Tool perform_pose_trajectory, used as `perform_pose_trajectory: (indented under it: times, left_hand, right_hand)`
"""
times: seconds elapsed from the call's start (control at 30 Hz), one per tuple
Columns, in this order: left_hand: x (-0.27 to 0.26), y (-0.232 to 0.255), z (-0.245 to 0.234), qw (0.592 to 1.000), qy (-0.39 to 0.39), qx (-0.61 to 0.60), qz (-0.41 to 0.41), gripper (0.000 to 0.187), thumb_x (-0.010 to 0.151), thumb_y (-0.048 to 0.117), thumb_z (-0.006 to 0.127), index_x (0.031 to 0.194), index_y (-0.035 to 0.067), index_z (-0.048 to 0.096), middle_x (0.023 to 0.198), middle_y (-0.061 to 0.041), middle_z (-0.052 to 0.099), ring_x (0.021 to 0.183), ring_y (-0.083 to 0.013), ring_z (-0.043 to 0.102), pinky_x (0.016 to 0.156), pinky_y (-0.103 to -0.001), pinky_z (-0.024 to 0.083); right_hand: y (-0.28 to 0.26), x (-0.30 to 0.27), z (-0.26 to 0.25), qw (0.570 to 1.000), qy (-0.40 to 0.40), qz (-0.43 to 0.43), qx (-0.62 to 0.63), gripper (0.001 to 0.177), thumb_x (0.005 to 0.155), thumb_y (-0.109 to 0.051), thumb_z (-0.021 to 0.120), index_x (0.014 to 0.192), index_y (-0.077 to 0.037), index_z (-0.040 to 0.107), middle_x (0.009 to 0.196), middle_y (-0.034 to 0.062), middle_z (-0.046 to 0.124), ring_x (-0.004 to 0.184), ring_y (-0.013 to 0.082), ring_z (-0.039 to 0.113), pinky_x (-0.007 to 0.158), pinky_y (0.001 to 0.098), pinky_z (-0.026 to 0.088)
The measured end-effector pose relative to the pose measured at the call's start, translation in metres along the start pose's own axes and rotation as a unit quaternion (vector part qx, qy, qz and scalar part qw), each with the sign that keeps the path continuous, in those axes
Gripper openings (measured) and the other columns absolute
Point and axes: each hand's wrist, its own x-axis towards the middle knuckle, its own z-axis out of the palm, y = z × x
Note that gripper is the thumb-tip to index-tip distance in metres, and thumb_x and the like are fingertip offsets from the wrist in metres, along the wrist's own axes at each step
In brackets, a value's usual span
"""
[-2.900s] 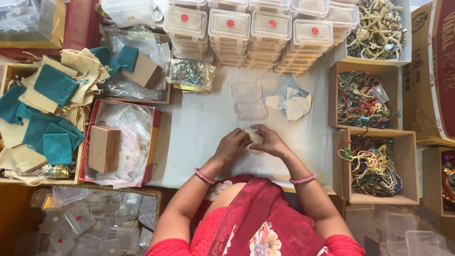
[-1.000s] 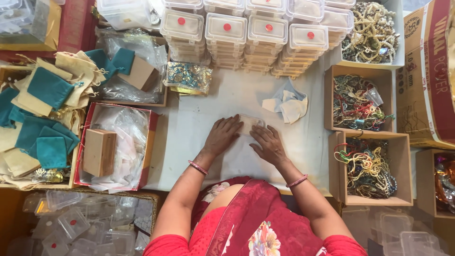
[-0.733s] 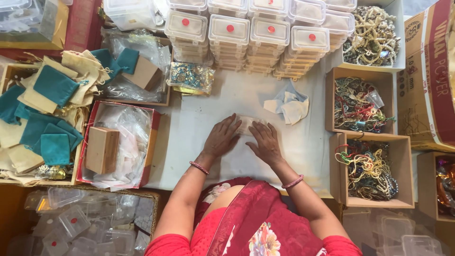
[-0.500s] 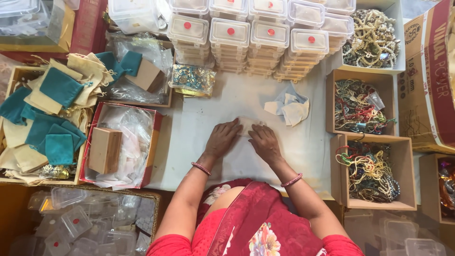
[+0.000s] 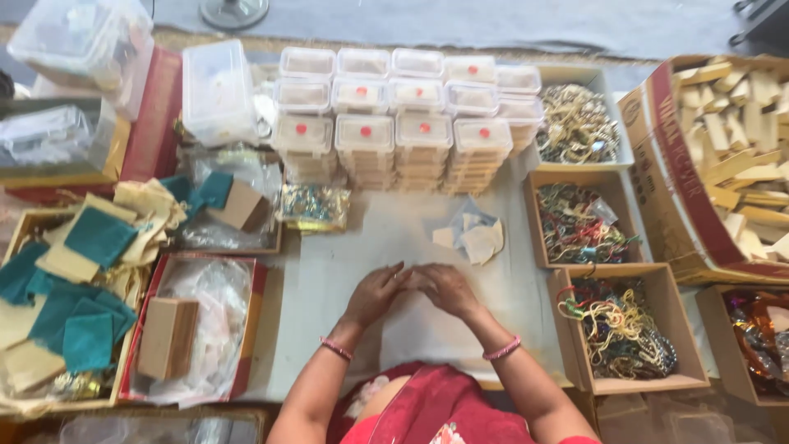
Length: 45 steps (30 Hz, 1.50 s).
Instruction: The person cleans a gold-colored necklace with a white cloth on a table. They then place the necklace into a small plastic container, close the lid, and set it aside. The person repeats this process with a second necklace, cleaning it and placing it into a container.
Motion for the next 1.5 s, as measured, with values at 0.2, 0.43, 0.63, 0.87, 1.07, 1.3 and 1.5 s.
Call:
perform_pose_trajectory:
  times: [0.2, 0.43, 0.63, 0.87, 1.07, 1.3, 1.5]
  left_hand:
    - [0.007, 0.011, 0.0, 1.0, -0.007, 0.004, 0.02, 0.044, 0.087, 0.022, 0.077, 0.13, 0.017, 0.069, 0.127, -0.012, 0.07, 0.103, -0.0285, 0.072, 0.088, -0.039, 0.059]
    - [0.008, 0.009, 0.018, 0.998, -0.041, -0.037, 0.011, 0.079, 0.085, 0.027, 0.079, 0.152, 0.012, 0.041, 0.155, -0.022, 0.046, 0.127, -0.0379, 0.055, 0.105, -0.048, 0.046]
    - [-0.006, 0.004, 0.026, 0.988, -0.091, 0.054, -0.112, 0.085, 0.087, 0.045, 0.071, 0.152, 0.006, 0.032, 0.157, -0.024, 0.033, 0.144, -0.0386, 0.032, 0.114, -0.055, 0.024]
    - [-0.005, 0.011, 0.022, 0.98, -0.115, 0.089, -0.136, 0.067, 0.097, 0.046, 0.06, 0.149, 0.01, 0.039, 0.153, -0.017, 0.04, 0.141, -0.0333, 0.037, 0.116, -0.053, 0.025]
    - [-0.004, 0.013, 0.02, 0.984, -0.093, 0.088, -0.125, 0.06, 0.097, 0.043, 0.06, 0.144, 0.009, 0.046, 0.147, -0.016, 0.048, 0.137, -0.0321, 0.042, 0.114, -0.053, 0.027]
    - [-0.017, -0.009, 0.046, 0.988, -0.078, 0.078, -0.109, 0.047, 0.094, 0.038, 0.065, 0.131, 0.01, 0.056, 0.138, -0.015, 0.053, 0.131, -0.0334, 0.045, 0.111, -0.056, 0.029]
    - [-0.049, -0.056, 0.1, 0.993, -0.037, 0.086, -0.075, 0.048, 0.088, 0.04, 0.073, 0.125, 0.01, 0.062, 0.134, -0.019, 0.055, 0.129, -0.035, 0.047, 0.104, -0.061, 0.032]
  right_hand:
    - [-0.022, -0.006, -0.017, 0.999, 0.028, 0.024, -0.038, 0.045, 0.074, -0.011, 0.08, 0.118, -0.009, 0.072, 0.113, 0.0104, 0.07, 0.107, 0.0304, 0.065, 0.095, 0.0426, 0.049]
    - [-0.011, -0.016, -0.042, 0.998, 0.002, 0.063, -0.029, 0.043, 0.075, -0.014, 0.082, 0.117, -0.01, 0.073, 0.107, 0.0089, 0.07, 0.103, 0.0304, 0.066, 0.094, 0.0416, 0.051]
    - [0.037, -0.005, -0.103, 0.969, 0.233, 0.078, -0.01, 0.04, 0.07, -0.006, 0.077, 0.109, -0.005, 0.069, 0.113, 0.0151, 0.067, 0.104, 0.0311, 0.068, 0.091, 0.0395, 0.058]
    - [0.1, 0.054, -0.216, 0.893, 0.37, 0.065, -0.249, 0.03, 0.08, -0.013, 0.085, 0.108, -0.006, 0.075, 0.11, 0.0128, 0.071, 0.105, 0.0319, 0.065, 0.097, 0.0443, 0.05]
    - [0.162, 0.14, -0.261, 0.881, 0.342, 0.078, -0.318, 0.036, 0.078, -0.005, 0.082, 0.113, -0.011, 0.078, 0.119, 0.0095, 0.068, 0.11, 0.0333, 0.064, 0.098, 0.0428, 0.051]
    - [0.226, 0.22, -0.259, 0.872, 0.3, 0.131, -0.364, 0.017, 0.089, -0.005, 0.074, 0.103, -0.013, 0.078, 0.112, 0.0081, 0.07, 0.107, 0.0271, 0.067, 0.097, 0.044, 0.053]
    - [0.247, 0.254, -0.246, 0.867, 0.271, 0.125, -0.399, 0.014, 0.086, -0.003, 0.071, 0.096, -0.011, 0.076, 0.114, 0.0084, 0.071, 0.11, 0.0282, 0.068, 0.094, 0.0443, 0.054]
